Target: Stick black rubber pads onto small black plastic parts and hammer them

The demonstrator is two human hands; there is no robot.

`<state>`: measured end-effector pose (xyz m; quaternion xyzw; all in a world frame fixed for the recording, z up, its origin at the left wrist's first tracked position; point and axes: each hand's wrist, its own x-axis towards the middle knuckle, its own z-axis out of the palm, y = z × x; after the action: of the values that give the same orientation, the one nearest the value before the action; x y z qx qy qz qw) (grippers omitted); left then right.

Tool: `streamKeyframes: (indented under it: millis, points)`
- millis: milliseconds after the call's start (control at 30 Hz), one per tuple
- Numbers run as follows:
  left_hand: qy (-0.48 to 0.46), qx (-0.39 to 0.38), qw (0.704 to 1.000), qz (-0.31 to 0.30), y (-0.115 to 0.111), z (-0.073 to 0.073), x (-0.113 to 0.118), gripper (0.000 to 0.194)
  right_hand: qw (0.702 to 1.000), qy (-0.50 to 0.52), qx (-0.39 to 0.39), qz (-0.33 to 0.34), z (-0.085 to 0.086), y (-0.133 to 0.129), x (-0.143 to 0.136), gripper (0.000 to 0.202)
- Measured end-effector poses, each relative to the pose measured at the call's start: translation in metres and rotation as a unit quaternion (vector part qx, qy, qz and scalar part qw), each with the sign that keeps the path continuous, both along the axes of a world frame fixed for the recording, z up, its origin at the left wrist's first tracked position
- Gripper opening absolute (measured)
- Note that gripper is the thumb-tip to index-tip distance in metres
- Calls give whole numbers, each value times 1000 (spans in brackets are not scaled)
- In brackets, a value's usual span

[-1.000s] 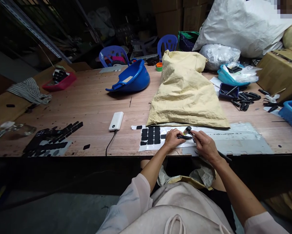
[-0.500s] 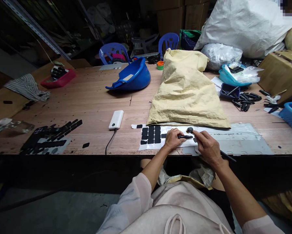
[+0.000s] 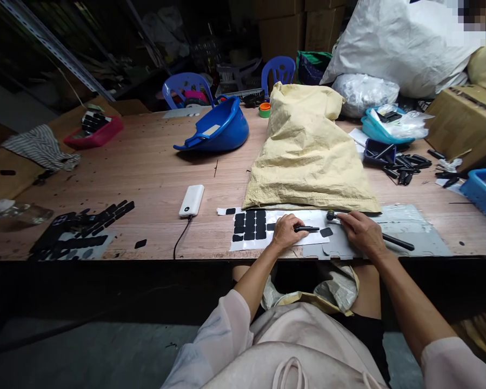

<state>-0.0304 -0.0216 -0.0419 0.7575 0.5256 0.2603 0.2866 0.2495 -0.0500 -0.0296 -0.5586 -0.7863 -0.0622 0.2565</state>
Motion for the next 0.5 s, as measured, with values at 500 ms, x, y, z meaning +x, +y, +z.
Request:
streamKeyframes:
  millis: [500]
  points:
    - [43,55,994,-80,-30,13,-6,17,1000,9,8,-2,-18,9,6,26]
